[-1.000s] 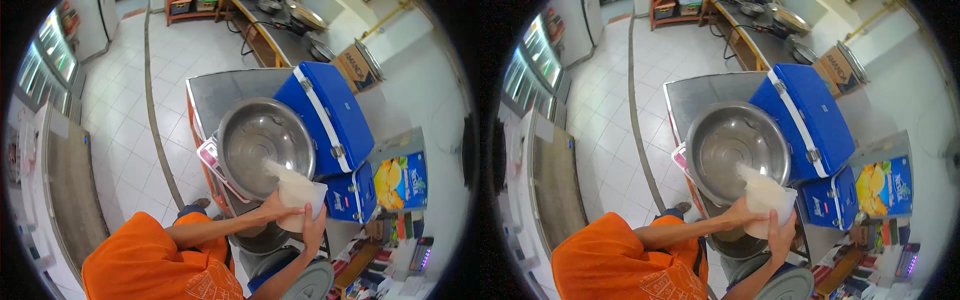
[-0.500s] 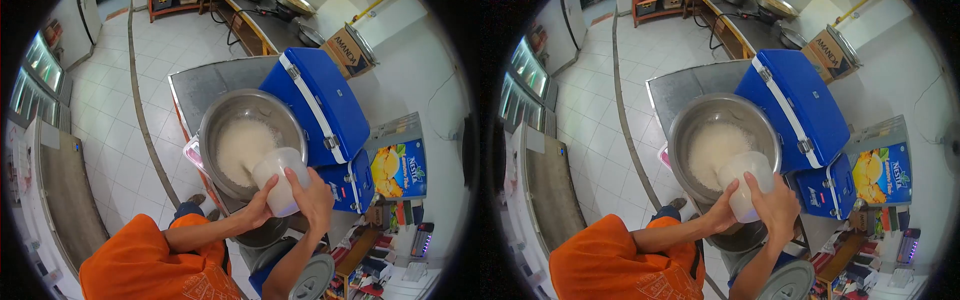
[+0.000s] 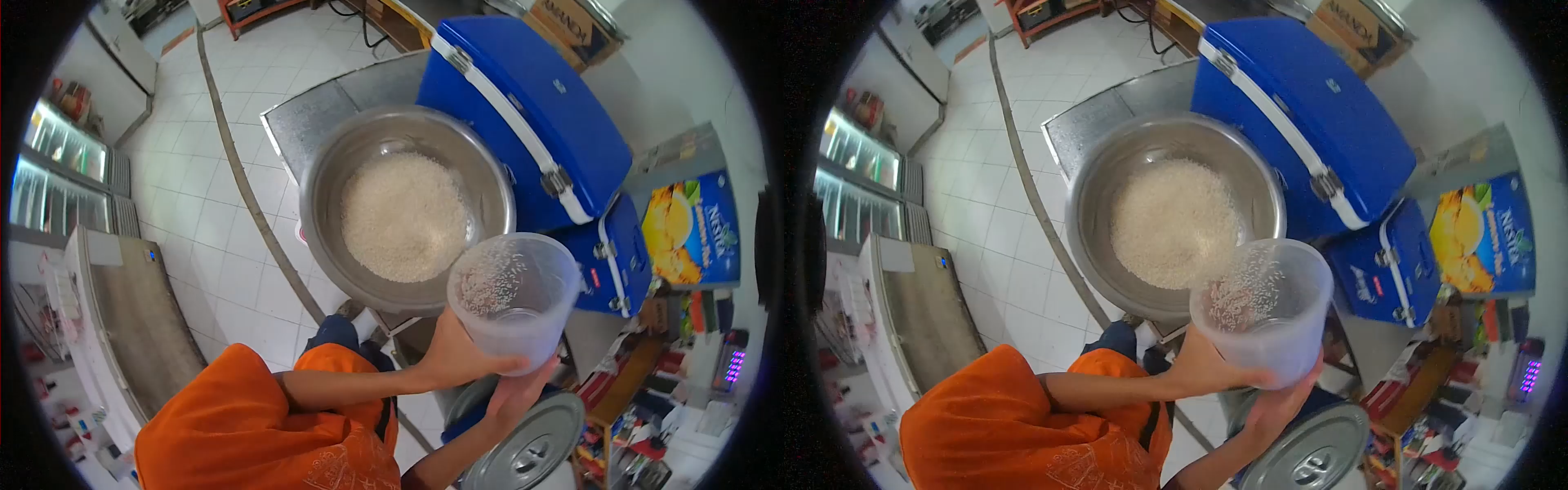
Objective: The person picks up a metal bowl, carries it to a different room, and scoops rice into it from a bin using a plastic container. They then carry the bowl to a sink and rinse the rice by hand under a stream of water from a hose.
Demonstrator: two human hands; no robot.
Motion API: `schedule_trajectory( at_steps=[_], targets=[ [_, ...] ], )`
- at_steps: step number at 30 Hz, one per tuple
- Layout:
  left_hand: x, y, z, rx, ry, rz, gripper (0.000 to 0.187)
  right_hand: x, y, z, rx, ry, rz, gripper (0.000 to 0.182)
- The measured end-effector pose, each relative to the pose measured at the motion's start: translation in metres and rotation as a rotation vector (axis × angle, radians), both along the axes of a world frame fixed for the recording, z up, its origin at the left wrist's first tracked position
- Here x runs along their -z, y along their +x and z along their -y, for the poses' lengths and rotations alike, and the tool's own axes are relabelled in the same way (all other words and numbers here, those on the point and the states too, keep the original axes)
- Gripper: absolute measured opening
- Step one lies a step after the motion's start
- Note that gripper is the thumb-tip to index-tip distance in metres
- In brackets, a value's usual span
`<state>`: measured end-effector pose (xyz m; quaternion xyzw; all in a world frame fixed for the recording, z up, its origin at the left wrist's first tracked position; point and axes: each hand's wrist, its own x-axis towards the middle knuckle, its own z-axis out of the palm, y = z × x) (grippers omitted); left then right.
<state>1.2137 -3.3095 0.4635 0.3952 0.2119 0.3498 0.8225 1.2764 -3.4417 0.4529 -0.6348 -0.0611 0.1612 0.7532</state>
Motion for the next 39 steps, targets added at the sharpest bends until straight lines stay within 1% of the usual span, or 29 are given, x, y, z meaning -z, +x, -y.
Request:
schedule_trajectory(
  at_steps=[3, 4, 6, 7, 8, 9, 10, 11, 12, 13, 15, 17, 19, 21, 23, 25, 27, 28, 30, 31, 32, 34, 35, 37, 39],
  targets=[
    [0.015, 0.007, 0.023, 0.201, 0.325, -0.222, 0.129, 0.016, -0.020, 0.039, 0.112, 0.161, -0.140, 0.067],
    [0.029, 0.010, 0.034, 0.278, 0.413, -0.253, 0.133, 0.026, -0.025, 0.050, 0.210, 0.131, -0.133, 0.067],
    [0.054, 0.014, 0.056, 0.430, 0.440, -0.291, 0.134, 0.054, -0.031, 0.075, 0.414, 0.058, -0.124, 0.067],
    [0.072, 0.018, 0.070, 0.509, 0.455, -0.308, 0.135, 0.074, -0.032, 0.091, 0.407, 0.024, -0.140, 0.067],
    [0.100, 0.022, 0.087, 0.600, 0.416, -0.342, 0.129, 0.101, -0.032, 0.108, 0.401, -0.005, -0.158, 0.067],
    [0.129, 0.025, 0.103, 0.612, 0.304, -0.358, 0.125, 0.131, -0.033, 0.126, 0.398, -0.040, -0.181, 0.068],
    [0.160, 0.028, 0.119, 0.622, 0.188, -0.377, 0.120, 0.165, -0.028, 0.149, 0.342, -0.103, -0.218, 0.069],
    [0.198, 0.030, 0.134, 0.629, 0.066, -0.404, 0.116, 0.195, -0.023, 0.161, 0.341, -0.186, -0.304, 0.073],
    [0.254, 0.027, 0.148, 0.689, 0.056, -0.425, 0.100, 0.225, -0.013, 0.168, 0.332, -0.273, -0.402, 0.077],
    [0.301, 0.028, 0.160, 0.749, -0.042, -0.498, 0.098, 0.259, -0.003, 0.175, 0.313, -0.356, -0.505, 0.082],
    [0.384, 0.034, 0.175, 0.832, -0.232, -0.652, 0.094, 0.337, 0.007, 0.175, 0.437, -0.402, -0.670, 0.085],
    [0.461, 0.041, 0.192, 0.742, -0.244, -0.744, 0.078, 0.448, 0.005, 0.189, 0.562, -0.442, -0.759, 0.068],
    [0.539, 0.049, 0.202, 0.787, -0.274, -0.849, 0.074, 0.513, 0.008, 0.190, 0.643, -0.178, -0.784, 0.071],
    [0.602, 0.064, 0.208, 0.931, -0.443, -0.876, 0.077, 0.569, 0.014, 0.193, 0.696, -0.205, -0.692, 0.074],
    [0.646, 0.085, 0.223, 0.956, -0.712, -0.752, 0.074, 0.589, 0.036, 0.180, 0.719, -0.385, -0.375, 0.077],
    [0.682, 0.102, 0.252, 0.871, -0.866, -0.524, 0.095, 0.644, 0.060, 0.200, 0.731, -0.919, -0.243, 0.081],
    [0.723, 0.122, 0.286, 0.768, -0.991, -0.365, 0.086, 0.674, 0.088, 0.209, 0.695, -1.088, -0.187, 0.082],
    [0.731, 0.127, 0.288, 0.638, -1.026, -0.260, 0.079, 0.702, 0.101, 0.220, 0.492, -1.247, 0.066, 0.080],
    [0.755, 0.139, 0.288, 0.498, -1.052, -0.160, 0.074, 0.744, 0.128, 0.214, 0.065, -1.566, 0.162, 0.073],
    [0.767, 0.143, 0.284, 0.453, -1.043, -0.138, 0.072, 0.758, 0.145, 0.199, -0.156, -1.735, -0.003, 0.070],
    [0.777, 0.144, 0.277, 0.425, -1.024, -0.146, 0.069, 0.797, 0.148, 0.204, -0.317, -1.767, 0.277, 0.067],
    [0.788, 0.150, 0.269, 0.384, -0.981, -0.162, 0.065, 0.872, 0.161, 0.224, -0.475, -1.604, 0.589, 0.062],
    [0.792, 0.149, 0.260, 0.367, -0.947, -0.192, 0.063, 0.904, 0.168, 0.226, -0.476, -1.441, 0.605, 0.060],
    [0.800, 0.149, 0.248, 0.333, -0.855, -0.267, 0.059, 0.927, 0.165, 0.207, -0.471, -1.351, 0.643, 0.059],
    [0.801, 0.144, 0.234, 0.289, -0.708, -0.403, 0.055, 0.910, 0.142, 0.158, -0.490, -1.491, 0.681, 0.061]
  ],
)
